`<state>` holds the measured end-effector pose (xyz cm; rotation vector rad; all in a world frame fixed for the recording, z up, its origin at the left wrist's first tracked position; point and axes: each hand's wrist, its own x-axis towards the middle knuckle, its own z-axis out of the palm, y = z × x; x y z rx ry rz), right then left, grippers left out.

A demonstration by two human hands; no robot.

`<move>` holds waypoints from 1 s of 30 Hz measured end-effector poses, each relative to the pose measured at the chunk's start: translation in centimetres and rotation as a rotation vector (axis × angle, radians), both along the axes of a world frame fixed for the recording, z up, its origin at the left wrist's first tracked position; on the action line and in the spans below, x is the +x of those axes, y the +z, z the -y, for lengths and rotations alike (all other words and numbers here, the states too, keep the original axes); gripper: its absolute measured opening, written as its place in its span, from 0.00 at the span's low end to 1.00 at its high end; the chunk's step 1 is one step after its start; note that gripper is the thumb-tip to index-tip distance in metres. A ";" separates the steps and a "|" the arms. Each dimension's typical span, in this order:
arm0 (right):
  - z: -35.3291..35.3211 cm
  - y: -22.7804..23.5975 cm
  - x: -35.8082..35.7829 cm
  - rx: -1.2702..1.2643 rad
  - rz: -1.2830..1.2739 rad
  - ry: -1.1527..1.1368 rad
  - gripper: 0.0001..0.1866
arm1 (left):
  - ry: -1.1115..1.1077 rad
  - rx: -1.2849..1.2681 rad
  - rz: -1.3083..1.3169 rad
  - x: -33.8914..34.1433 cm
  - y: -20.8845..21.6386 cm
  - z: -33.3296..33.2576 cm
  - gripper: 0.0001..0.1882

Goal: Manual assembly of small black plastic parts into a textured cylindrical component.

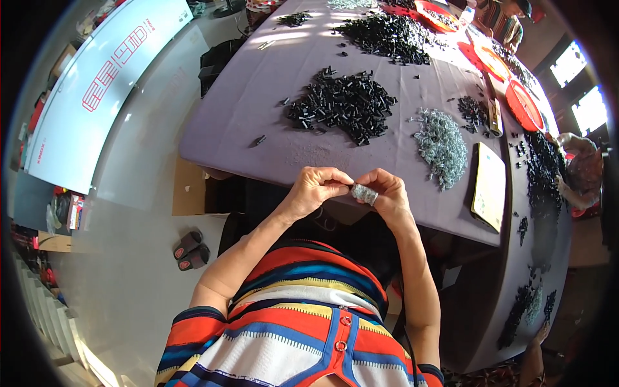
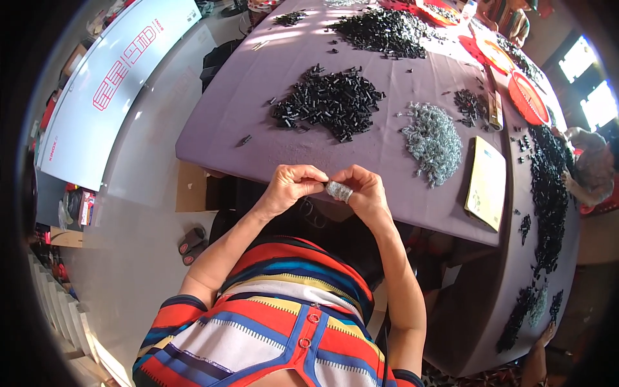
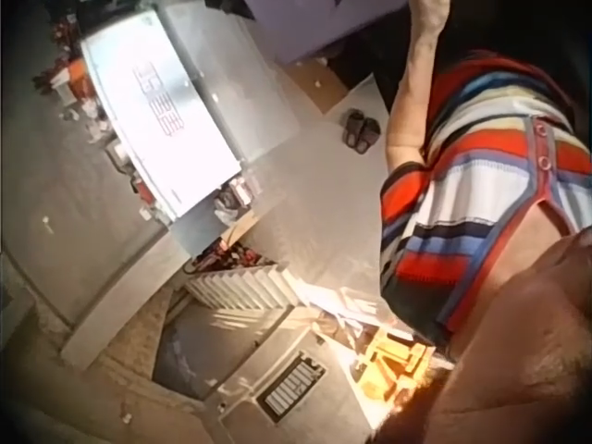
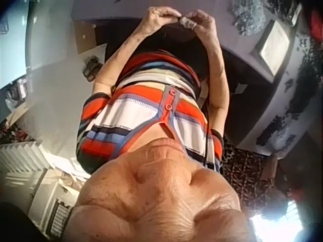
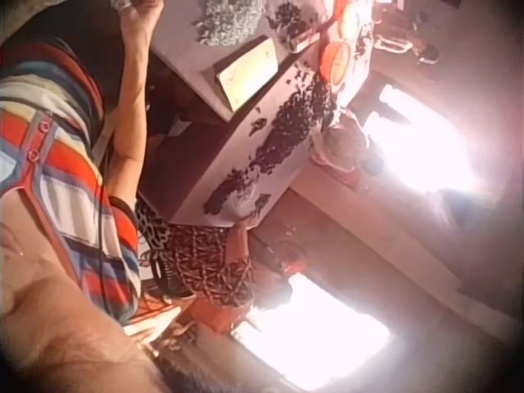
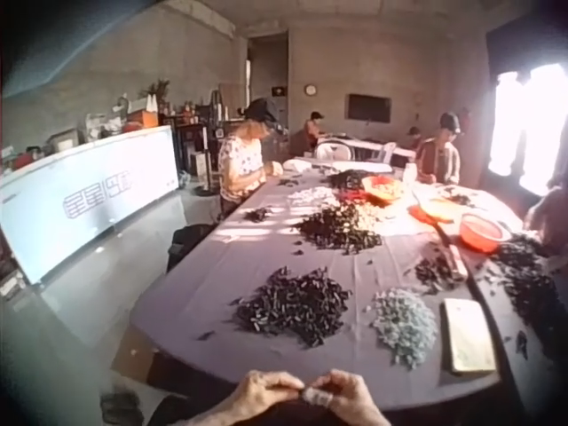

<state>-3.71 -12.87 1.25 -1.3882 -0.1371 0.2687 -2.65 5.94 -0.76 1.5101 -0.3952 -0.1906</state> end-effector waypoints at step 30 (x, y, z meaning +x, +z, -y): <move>-1.2 -1.5 7.9 -1.146 0.929 -0.258 0.26 | 0.116 -0.446 -0.313 0.5 -0.4 0.4 0.07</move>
